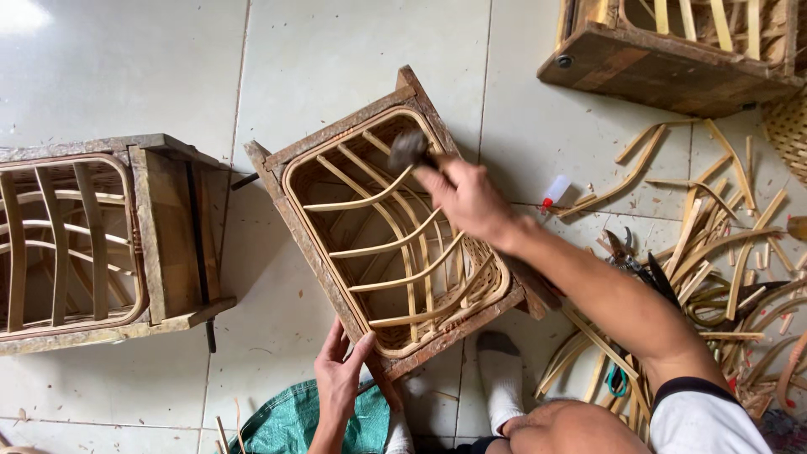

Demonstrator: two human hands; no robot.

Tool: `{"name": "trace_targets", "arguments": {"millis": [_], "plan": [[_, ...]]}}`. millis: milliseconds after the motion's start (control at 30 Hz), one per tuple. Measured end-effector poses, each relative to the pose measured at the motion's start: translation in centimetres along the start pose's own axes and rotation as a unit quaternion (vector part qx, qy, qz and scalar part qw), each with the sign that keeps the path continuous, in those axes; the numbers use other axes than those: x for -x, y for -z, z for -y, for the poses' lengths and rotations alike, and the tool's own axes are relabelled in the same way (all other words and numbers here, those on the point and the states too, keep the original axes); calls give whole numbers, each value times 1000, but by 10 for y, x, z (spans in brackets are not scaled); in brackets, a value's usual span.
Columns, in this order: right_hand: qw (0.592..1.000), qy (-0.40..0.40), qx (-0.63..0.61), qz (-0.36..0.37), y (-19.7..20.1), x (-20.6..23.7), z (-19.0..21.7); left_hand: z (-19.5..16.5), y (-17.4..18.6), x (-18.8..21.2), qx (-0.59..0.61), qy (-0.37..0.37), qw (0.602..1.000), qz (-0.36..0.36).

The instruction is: The person assembles a rectangular basket frame by inserting thin wooden strips into a wooden mold. They use a hammer to tap the strips into place, pliers to adjust and trim them, and apply glue along the frame edges to secure the pieces.

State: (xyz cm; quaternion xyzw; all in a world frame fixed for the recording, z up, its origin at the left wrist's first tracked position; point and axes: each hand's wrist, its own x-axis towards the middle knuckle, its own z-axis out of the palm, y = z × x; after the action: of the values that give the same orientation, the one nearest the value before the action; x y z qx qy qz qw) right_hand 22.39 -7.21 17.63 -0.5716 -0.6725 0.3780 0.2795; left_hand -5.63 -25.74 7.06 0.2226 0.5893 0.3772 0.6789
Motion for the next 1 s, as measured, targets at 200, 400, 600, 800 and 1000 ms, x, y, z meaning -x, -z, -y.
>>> {"name": "trace_targets", "arguments": {"millis": [200, 400, 600, 800, 1000], "plan": [[999, -15, 2, -42, 18, -73, -35, 1, 5, -2, -14, 20, 1000, -3], [999, -22, 13, 35, -17, -109, -48, 0, 7, -6, -35, 35, 999, -9], [998, 1, -1, -59, 27, -40, -31, 22, 20, 6, -35, -11, 999, -17], [941, -153, 189, -235, 79, 203, -59, 58, 49, 24, -452, -493, 739, -82], [910, -358, 119, -173, 1, 369, -113, 73, 40, 16, -520, -558, 641, 87]]}}
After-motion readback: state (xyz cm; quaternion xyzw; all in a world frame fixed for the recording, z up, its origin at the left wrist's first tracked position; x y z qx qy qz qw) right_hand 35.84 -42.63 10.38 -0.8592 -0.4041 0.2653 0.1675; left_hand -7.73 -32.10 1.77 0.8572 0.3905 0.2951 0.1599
